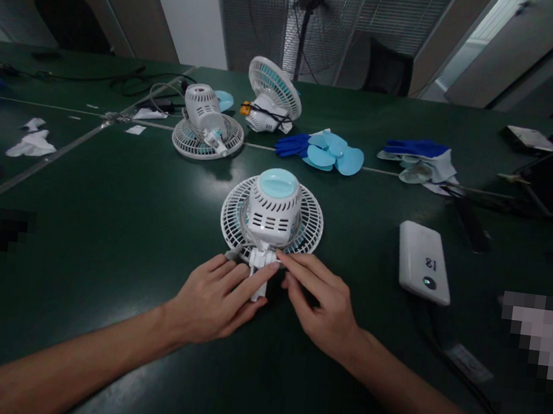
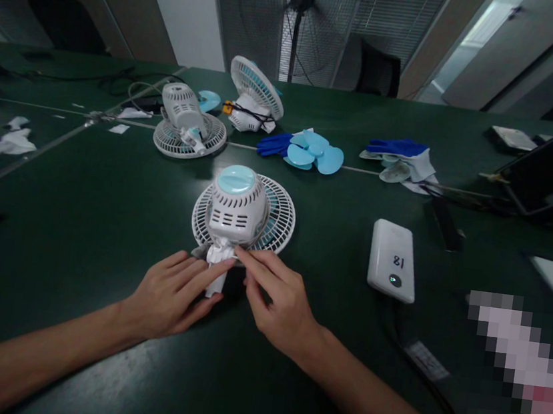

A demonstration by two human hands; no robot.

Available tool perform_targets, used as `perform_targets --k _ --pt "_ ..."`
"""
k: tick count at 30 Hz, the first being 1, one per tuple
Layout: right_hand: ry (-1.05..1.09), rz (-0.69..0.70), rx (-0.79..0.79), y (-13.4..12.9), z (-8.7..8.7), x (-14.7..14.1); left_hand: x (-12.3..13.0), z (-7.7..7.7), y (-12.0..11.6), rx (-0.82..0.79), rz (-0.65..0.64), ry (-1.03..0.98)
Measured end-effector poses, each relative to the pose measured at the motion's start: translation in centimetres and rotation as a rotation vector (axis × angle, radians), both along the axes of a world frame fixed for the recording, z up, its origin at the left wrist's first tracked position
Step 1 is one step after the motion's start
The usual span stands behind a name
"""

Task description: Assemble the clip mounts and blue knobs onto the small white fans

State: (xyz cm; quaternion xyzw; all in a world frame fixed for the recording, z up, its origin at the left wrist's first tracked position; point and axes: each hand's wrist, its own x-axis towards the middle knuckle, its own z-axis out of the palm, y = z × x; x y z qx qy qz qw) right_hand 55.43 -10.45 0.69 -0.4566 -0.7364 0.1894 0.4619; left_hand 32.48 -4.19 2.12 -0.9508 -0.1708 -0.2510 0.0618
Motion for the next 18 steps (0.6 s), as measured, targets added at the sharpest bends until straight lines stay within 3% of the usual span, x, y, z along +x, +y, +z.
perform_targets --k 10,18 --pt "0.019 0.042 0.019 0.20 0.31 -0.17 -0.06 -0.11 0.01 -0.014 0.013 0.019" --pt "0.004 -0.063 0.097 -0.15 0.86 -0.43 0.05 0.04 0.02 -0.022 0.013 0.025"
